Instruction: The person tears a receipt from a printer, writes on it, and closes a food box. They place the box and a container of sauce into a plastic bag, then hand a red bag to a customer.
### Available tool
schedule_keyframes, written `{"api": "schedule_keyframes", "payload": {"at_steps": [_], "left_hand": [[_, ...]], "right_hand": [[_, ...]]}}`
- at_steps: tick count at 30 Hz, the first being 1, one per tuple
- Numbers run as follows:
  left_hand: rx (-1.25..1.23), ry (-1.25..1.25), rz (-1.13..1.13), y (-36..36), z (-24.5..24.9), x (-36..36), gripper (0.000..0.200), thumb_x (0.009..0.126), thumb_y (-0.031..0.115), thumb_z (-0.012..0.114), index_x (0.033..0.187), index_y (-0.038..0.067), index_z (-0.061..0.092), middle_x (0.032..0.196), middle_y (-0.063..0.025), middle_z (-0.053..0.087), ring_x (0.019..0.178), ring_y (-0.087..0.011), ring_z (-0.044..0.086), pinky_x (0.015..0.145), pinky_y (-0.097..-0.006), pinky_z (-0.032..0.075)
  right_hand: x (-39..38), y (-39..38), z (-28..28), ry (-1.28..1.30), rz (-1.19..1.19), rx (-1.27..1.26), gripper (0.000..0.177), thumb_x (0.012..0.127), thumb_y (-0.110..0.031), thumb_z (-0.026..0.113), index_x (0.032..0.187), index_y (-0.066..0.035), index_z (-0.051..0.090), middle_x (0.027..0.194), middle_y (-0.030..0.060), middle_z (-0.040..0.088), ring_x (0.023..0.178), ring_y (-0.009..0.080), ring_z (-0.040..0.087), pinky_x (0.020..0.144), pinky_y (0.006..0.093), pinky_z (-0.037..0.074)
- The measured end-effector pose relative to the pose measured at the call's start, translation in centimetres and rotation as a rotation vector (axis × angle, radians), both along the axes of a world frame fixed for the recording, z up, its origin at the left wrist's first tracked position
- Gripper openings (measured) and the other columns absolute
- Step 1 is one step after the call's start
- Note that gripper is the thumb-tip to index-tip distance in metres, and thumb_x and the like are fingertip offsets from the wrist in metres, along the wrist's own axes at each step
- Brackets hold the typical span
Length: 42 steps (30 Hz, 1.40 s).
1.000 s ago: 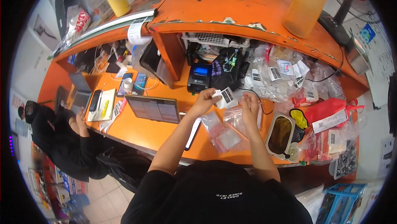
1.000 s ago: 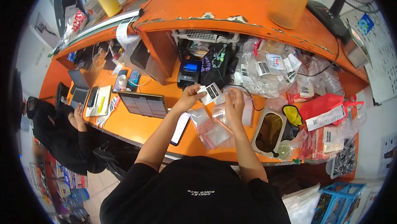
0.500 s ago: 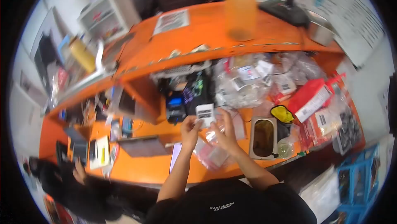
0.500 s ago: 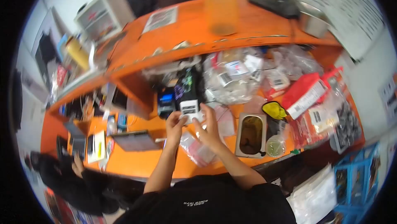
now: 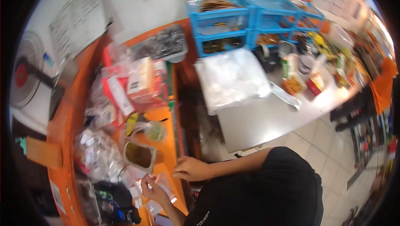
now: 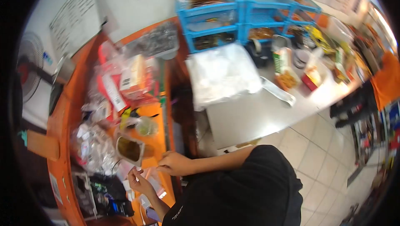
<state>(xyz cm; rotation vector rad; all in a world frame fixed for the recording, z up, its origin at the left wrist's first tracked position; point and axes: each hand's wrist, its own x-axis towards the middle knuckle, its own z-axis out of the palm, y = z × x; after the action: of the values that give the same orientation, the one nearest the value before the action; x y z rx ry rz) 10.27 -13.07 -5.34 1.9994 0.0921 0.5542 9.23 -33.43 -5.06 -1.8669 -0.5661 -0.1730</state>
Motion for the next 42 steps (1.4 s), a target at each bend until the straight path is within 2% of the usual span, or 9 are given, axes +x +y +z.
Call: {"api": "schedule_keyframes", "payload": {"at_steps": [4,10,14,22,27,30,33,39,42], "left_hand": [[0.029,-0.13,-0.424,-9.8,-2.4,-0.9,0.026,0.089,0.01,0.05,0.073,-0.002,0.067,0.078,-0.0129,0.065,0.091,-0.0257,0.059,0.089,-0.0409,0.042],[-0.037,-0.061,-0.849,-21.1,-1.4,-4.7,0.02,0.088,0.005,0.051,0.082,-0.006,0.066,0.082,-0.0132,0.066,0.079,-0.0227,0.062,0.075,-0.032,0.048],[0.105,0.007,-1.152,-28.6,-0.1,-6.2,0.016,0.084,0.011,0.06,0.092,-0.001,0.066,0.087,-0.0137,0.065,0.086,-0.0282,0.061,0.078,-0.0358,0.047],[0.587,-0.187,-1.278,-47.7,-10.0,-4.4,0.041,0.085,0.02,0.059,0.122,0.003,0.053,0.131,-0.018,0.047,0.123,-0.0339,0.041,0.101,-0.0453,0.031],[0.694,-0.231,-1.247,-50.8,-11.4,-2.8,0.049,0.08,0.031,0.065,0.12,0.007,0.054,0.131,-0.0151,0.046,0.125,-0.0317,0.039,0.103,-0.0451,0.025],[0.715,-0.223,-1.232,-50.9,-11.1,-2.9,0.05,0.078,0.033,0.066,0.12,0.008,0.054,0.13,-0.0137,0.046,0.124,-0.0315,0.04,0.101,-0.0453,0.027],[0.725,-0.158,-1.243,-51.0,-10.9,-2.8,0.053,0.077,0.037,0.066,0.12,0.009,0.054,0.13,-0.0126,0.047,0.124,-0.0297,0.041,0.101,-0.0467,0.027],[0.755,-0.096,-1.259,-51.3,-10.6,-2.4,0.055,0.076,0.04,0.067,0.12,0.01,0.054,0.13,-0.0109,0.047,0.124,-0.0293,0.041,0.1,-0.0478,0.028],[0.756,-0.05,-1.269,-51.4,-10.5,-2.0,0.056,0.075,0.041,0.068,0.12,0.011,0.055,0.13,-0.0105,0.047,0.123,-0.029,0.041,0.1,-0.0473,0.029]], "right_hand": [[-7.1,-11.9,-3.9,0.137,-0.474,-0.339,0.02,0.077,-0.022,0.069,0.085,-0.005,0.066,0.087,0.0139,0.064,0.092,0.0335,0.057,0.085,0.0428,0.044],[-12.1,-37.2,-9.3,0.032,-1.441,-1.036,0.044,0.079,-0.027,0.064,0.113,0.0,0.056,0.117,0.0203,0.054,0.11,0.0362,0.049,0.091,0.0452,0.041],[-16.2,-37.4,-11.2,0.439,-1.234,-0.955,0.052,0.08,-0.031,0.064,0.121,-0.001,0.052,0.116,0.0191,0.052,0.108,0.0343,0.048,0.086,0.0446,0.041],[-17.0,-38.1,-9.4,0.206,-0.931,-0.477,0.038,0.077,-0.022,0.067,0.109,-0.001,0.061,0.093,0.0185,0.059,0.086,0.0322,0.057,0.077,0.0415,0.046],[-16.6,-53.6,-0.4,-0.053,-1.347,0.049,0.005,0.082,-0.003,0.059,0.084,0.001,0.058,0.078,0.0094,0.06,0.068,0.0185,0.055,0.064,0.0288,0.044],[-15.5,-63.5,6.7,-0.277,-1.47,0.001,0.005,0.081,-0.002,0.063,0.079,0.0,0.058,0.071,0.005,0.058,0.065,0.0125,0.054,0.06,0.028,0.043],[-10.0,-69.4,9.7,-0.213,-1.201,-0.249,0.008,0.076,-0.005,0.065,0.081,0.001,0.062,0.075,0.012,0.06,0.066,0.0233,0.06,0.063,0.0317,0.048],[3.5,-72.3,2.8,0.46,-0.403,-1.161,0.017,0.075,-0.013,0.059,0.084,-0.002,0.069,0.088,0.0194,0.067,0.086,0.0349,0.066,0.072,0.0432,0.053],[5.8,-71.8,0.2,0.497,-0.201,-1.224,0.02,0.075,-0.012,0.056,0.084,0.001,0.068,0.089,0.0191,0.068,0.087,0.0347,0.066,0.073,0.0439,0.053]]}}
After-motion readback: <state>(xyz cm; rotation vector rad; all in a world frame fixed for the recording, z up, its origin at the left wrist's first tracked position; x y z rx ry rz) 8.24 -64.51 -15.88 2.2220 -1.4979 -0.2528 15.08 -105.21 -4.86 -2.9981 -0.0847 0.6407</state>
